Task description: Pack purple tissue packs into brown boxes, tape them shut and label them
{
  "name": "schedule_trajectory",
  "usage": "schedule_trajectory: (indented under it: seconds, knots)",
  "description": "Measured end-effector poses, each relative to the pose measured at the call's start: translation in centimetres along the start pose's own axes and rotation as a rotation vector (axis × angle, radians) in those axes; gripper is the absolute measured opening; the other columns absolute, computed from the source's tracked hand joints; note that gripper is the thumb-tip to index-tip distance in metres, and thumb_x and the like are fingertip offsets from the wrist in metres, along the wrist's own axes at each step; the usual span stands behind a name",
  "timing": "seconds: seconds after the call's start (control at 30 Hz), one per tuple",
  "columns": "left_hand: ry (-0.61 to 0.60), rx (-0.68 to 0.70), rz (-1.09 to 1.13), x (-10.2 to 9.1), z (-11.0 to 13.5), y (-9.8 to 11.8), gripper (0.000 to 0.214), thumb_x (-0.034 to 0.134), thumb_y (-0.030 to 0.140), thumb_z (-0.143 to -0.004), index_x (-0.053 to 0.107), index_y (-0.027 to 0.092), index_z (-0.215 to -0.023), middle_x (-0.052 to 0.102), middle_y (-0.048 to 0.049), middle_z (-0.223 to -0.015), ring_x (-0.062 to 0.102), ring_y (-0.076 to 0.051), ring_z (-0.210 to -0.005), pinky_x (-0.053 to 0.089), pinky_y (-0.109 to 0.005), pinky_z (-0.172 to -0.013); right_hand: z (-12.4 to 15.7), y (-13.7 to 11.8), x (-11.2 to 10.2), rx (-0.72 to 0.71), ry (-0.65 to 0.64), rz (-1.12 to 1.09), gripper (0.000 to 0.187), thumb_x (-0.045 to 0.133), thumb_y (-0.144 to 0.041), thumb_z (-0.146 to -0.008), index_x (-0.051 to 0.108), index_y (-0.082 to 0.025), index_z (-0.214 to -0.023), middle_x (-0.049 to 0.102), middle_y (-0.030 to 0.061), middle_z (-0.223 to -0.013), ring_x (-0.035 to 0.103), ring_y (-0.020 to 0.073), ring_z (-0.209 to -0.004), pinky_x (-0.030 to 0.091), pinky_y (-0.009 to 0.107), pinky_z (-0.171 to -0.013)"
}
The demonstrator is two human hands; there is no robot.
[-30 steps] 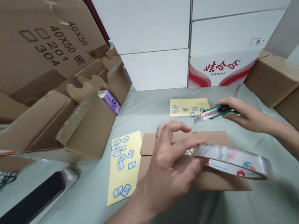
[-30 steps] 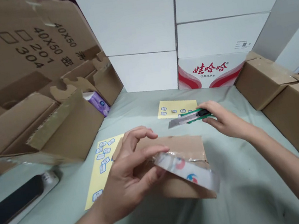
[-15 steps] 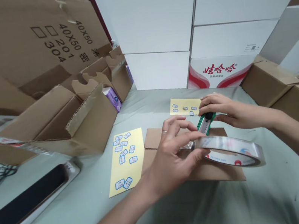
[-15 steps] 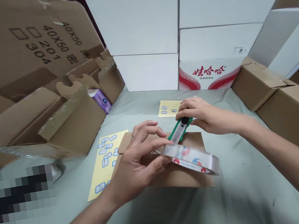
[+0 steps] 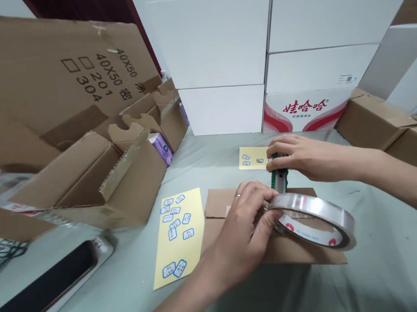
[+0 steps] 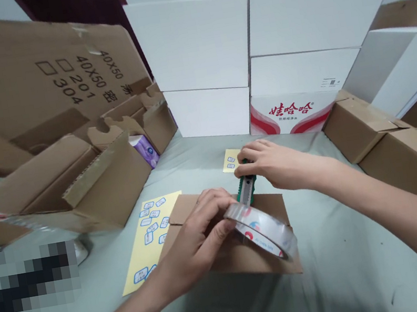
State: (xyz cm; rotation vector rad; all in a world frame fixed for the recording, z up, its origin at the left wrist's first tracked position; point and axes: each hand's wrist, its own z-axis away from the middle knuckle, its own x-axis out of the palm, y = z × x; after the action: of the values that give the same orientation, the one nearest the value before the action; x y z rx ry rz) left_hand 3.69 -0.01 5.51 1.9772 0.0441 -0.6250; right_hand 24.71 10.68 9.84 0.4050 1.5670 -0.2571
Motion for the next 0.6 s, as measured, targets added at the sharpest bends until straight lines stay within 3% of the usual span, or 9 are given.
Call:
schedule_trajectory:
  seconds: [0.2, 0.3, 0.43, 0.53, 0.6]
  knots:
    - [-0.018, -0.080, 0.054, -0.3, 0.2, -0.1, 0.015, 0.042, 0.026, -0.097, 0.055, 0.021, -0.091, 0.058, -0.0049, -0.099, 0.052, -0.021, -0.100, 0.043, -0.034, -0.091, 0.5, -0.9, 0.2, -0.059, 0.012, 0.138, 0.047, 0.038, 0.006, -0.083, 0.063, -0.020, -0.112, 0.055, 0.0151, -0.132, 0.041, 0.0353, -0.133, 0.046, 0.057, -0.095]
    - [0.068, -0.163, 0.135, -0.4, 0.1, -0.5, 0.022, 0.042, 0.036, -0.099, 0.058, 0.021, -0.092, 0.057, -0.0031, -0.094, 0.054, -0.020, -0.094, 0.043, -0.032, -0.087, 1.9, -0.2, 0.6, -0.010, 0.070, 0.079, 0.048, 0.037, 0.007, -0.082, 0.064, -0.020, -0.110, 0.053, 0.0141, -0.135, 0.035, 0.0304, -0.140, 0.051, 0.049, -0.095]
    - [0.200, -0.259, 0.245, 0.0, -0.2, -0.9, 0.032, 0.049, 0.049, -0.095, 0.063, 0.020, -0.093, 0.059, -0.0022, -0.088, 0.057, -0.018, -0.085, 0.045, -0.029, -0.079, 4.9, 2.3, 2.1, 0.224, 0.113, -0.068, 0.052, 0.035, 0.003, -0.085, 0.059, -0.023, -0.123, 0.055, 0.0145, -0.130, 0.046, 0.0275, -0.128, 0.056, 0.041, -0.084]
    - [0.355, -0.387, 0.378, -0.1, -0.4, -0.9, 0.043, 0.055, 0.061, -0.088, 0.065, 0.020, -0.096, 0.063, -0.0026, -0.087, 0.059, -0.018, -0.083, 0.046, -0.028, -0.076, 7.4, 4.7, 4.5, 0.485, 0.017, -0.174, 0.043, 0.036, -0.006, -0.090, 0.056, -0.022, -0.125, 0.057, 0.0130, -0.127, 0.053, 0.0254, -0.120, 0.050, 0.042, -0.094]
    - [0.420, -0.443, 0.507, -1.0, -0.4, -0.9, 0.049, 0.059, 0.066, -0.083, 0.065, 0.019, -0.096, 0.066, -0.0030, -0.085, 0.061, -0.018, -0.082, 0.047, -0.028, -0.076, 8.8, 5.6, 6.8, 0.676, -0.037, -0.187, 0.032, 0.042, -0.013, -0.092, 0.058, -0.018, -0.120, 0.063, 0.0136, -0.116, 0.060, 0.0261, -0.106, 0.051, 0.043, -0.089]
